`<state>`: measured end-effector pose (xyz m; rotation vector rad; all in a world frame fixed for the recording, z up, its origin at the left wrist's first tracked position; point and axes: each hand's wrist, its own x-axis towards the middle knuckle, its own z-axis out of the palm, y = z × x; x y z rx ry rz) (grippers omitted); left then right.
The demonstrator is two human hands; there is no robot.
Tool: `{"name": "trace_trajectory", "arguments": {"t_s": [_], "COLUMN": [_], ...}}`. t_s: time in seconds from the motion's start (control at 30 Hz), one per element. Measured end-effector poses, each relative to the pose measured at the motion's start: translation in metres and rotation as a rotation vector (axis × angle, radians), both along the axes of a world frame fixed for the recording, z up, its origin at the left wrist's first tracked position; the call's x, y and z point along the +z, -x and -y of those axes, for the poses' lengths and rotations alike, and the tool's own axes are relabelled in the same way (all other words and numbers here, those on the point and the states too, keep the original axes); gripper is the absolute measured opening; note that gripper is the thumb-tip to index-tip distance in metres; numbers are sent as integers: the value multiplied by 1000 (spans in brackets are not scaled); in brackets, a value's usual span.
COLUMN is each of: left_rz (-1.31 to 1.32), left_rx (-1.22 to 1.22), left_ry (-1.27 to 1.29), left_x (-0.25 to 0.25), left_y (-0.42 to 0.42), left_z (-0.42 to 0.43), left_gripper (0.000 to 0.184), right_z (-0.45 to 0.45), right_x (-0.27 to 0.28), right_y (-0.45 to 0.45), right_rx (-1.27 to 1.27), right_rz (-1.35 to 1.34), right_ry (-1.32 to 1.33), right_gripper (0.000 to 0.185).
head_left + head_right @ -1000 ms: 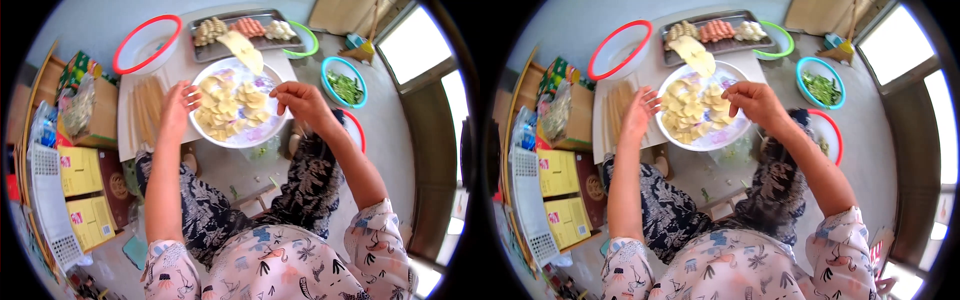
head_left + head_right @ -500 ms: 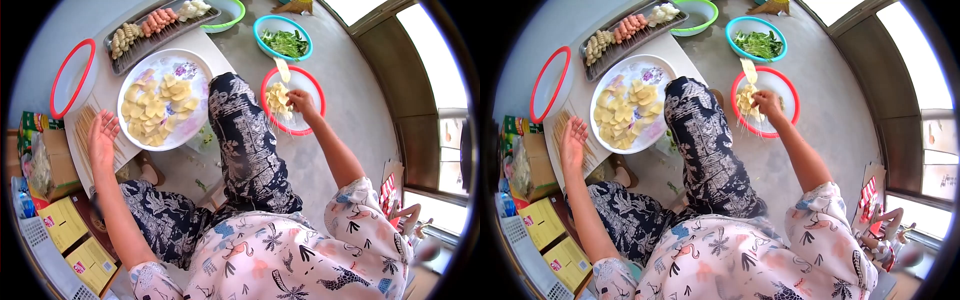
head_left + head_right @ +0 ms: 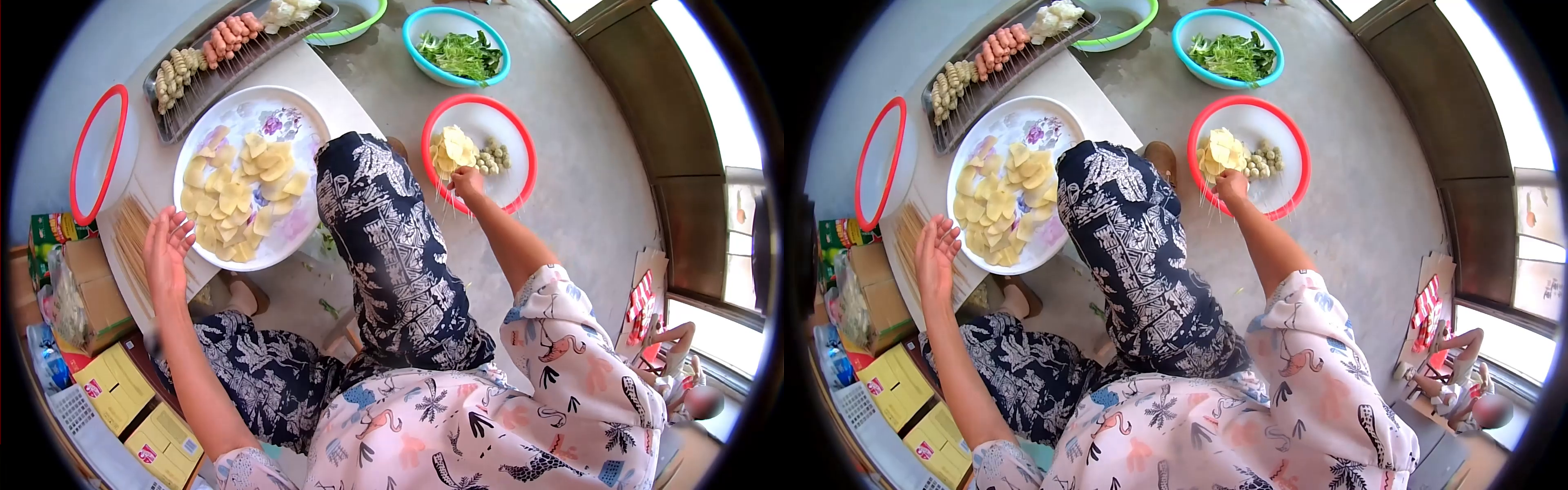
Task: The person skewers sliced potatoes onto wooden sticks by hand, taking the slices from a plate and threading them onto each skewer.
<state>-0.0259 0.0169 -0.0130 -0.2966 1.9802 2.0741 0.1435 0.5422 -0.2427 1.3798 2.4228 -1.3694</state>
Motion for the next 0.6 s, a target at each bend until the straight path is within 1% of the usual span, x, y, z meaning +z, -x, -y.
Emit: {"name": "trace_trajectory", "arguments": {"t_s": [0.07, 0.1, 0.17, 0.2, 0.27, 0.3, 0.37, 0.47, 0.53, 0.57, 0.6], "left_rz": [8, 7, 5, 4, 0, -4, -19, -51, -82, -102, -120], "left_rx": [-4, -5, -18, -18, -17, -17, -12, 2, 21, 36, 37], "left_ry": [9, 10, 17, 16, 11, 5, -4, -23, -5, 24, -3], "left_x": [-1, -1, -1, -1, 1, 2, 4, 6, 2, 1, 2], "left_y": [0, 0, 0, 0, -1, -2, -2, -4, -4, -3, -4], "left_z": [-2, -3, -3, -4, -4, -4, -5, -1, 5, 7, 7], "left_gripper": [34, 34, 33, 33, 32, 32, 32, 31, 29, 27, 27], "right_z": [4, 4, 6, 7, 9, 10, 11, 0, -1, 0, -1], "right_x": [-2, -8, -19, -16, -8, 1, 20, 41, 71, 88, 103], "right_y": [4, 4, 3, 2, -1, -3, -7, -9, 0, 8, 16], "right_rx": [-50, -50, -142, -142, -43, -43, 21, 89, 82, 108, 134], "right_rz": [44, 44, -11, -12, 17, 13, 53, 4, -22, -101, -181], "right_ry": [117, 119, 207, 206, 189, 184, 272, 273, 260, 246, 227], "right_gripper": [12, 12, 15, 15, 20, 20, 20, 19, 20, 21, 22]}}
